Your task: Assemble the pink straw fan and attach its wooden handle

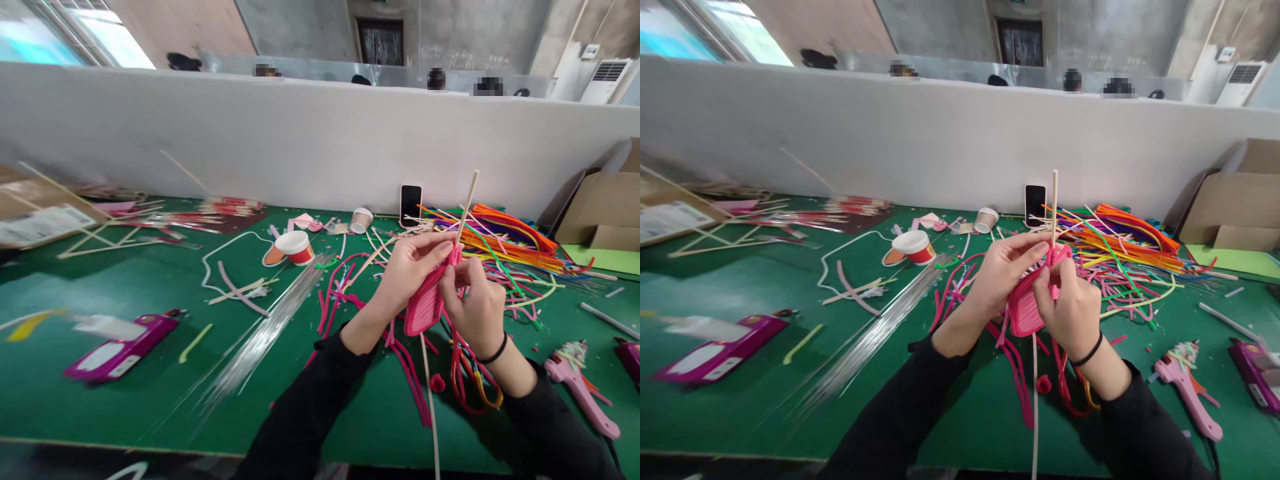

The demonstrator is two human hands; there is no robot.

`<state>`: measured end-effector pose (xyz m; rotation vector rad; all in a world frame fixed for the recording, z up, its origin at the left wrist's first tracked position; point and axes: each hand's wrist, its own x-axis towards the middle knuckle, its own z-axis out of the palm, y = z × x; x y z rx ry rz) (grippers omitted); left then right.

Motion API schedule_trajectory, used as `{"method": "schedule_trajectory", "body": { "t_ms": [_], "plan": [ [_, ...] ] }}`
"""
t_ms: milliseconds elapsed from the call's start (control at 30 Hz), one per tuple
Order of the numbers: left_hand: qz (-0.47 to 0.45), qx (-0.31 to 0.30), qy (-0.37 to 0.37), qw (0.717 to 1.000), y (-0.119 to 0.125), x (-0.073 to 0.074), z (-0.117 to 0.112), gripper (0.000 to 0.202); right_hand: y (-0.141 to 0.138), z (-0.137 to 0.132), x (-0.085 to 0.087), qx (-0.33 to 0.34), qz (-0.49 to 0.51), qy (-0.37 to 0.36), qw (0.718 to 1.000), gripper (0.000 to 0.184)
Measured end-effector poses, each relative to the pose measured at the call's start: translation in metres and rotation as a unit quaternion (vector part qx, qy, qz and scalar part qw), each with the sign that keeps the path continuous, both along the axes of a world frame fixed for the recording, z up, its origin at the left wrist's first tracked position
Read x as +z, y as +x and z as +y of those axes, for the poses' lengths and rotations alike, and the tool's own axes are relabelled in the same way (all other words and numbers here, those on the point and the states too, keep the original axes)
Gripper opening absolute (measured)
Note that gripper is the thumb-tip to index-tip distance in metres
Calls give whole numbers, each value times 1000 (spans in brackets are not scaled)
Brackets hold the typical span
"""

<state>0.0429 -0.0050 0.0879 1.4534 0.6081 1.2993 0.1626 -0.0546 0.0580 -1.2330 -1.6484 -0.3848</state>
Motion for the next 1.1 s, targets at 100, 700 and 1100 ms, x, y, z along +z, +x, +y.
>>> {"method": "schedule_trajectory", "body": {
  "t_ms": [100,700,1100],
  "plan": [
    [1,3,-1,1000,0,1,-1,23,0,0,1,-5,-13,-3,1000,15],
    [45,1,26,999,4,-3,-5,26,41,-10,36,127,-60,-137,981,14],
    [97,7,70,993,7,-1,-11,17,73,-7,54,122,-88,-189,970,15]
  ]
}}
